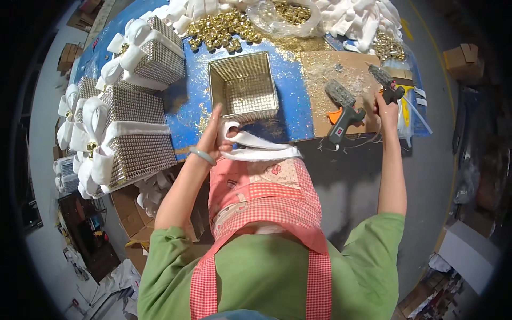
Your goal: The recorder is assembling decorative gift boxes by gluing white ribbons and gold ornaments onto them using a hot glue gun.
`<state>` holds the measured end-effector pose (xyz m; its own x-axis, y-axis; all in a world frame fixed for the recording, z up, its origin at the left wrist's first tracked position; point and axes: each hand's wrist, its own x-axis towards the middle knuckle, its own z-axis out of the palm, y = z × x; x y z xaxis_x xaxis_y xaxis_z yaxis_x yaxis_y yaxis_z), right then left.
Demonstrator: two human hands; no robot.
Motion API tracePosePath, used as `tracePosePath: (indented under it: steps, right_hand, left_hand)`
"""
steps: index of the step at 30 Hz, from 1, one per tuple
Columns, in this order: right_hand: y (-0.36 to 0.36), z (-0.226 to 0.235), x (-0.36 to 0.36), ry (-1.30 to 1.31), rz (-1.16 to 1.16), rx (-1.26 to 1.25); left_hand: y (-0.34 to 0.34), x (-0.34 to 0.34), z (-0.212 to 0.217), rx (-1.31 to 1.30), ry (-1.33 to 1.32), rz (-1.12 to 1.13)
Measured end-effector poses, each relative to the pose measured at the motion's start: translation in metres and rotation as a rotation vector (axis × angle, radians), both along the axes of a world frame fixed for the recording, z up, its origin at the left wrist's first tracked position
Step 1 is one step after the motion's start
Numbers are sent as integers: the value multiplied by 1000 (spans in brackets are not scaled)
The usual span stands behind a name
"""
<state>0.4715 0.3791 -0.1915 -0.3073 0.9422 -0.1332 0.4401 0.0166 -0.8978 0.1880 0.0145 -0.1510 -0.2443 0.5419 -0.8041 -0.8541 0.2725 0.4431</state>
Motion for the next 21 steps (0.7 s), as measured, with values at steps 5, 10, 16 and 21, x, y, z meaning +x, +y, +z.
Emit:
tracePosePath:
  steps: [5,10,16,21]
  right_hand:
    - [-81,63,1,103,159,-97]
    - [-165,107,1,196,353,-311]
    - [-229,77,-4,145,447,-564]
    - [-236,50,-13,-85,615,-266]
  left_hand:
    - [15,16,2,68,115,128]
    - [0,40,-36,200,216,71]
    - [-11,69,-84,254,54,111]
    - [-2,86,-58,138,115,193]
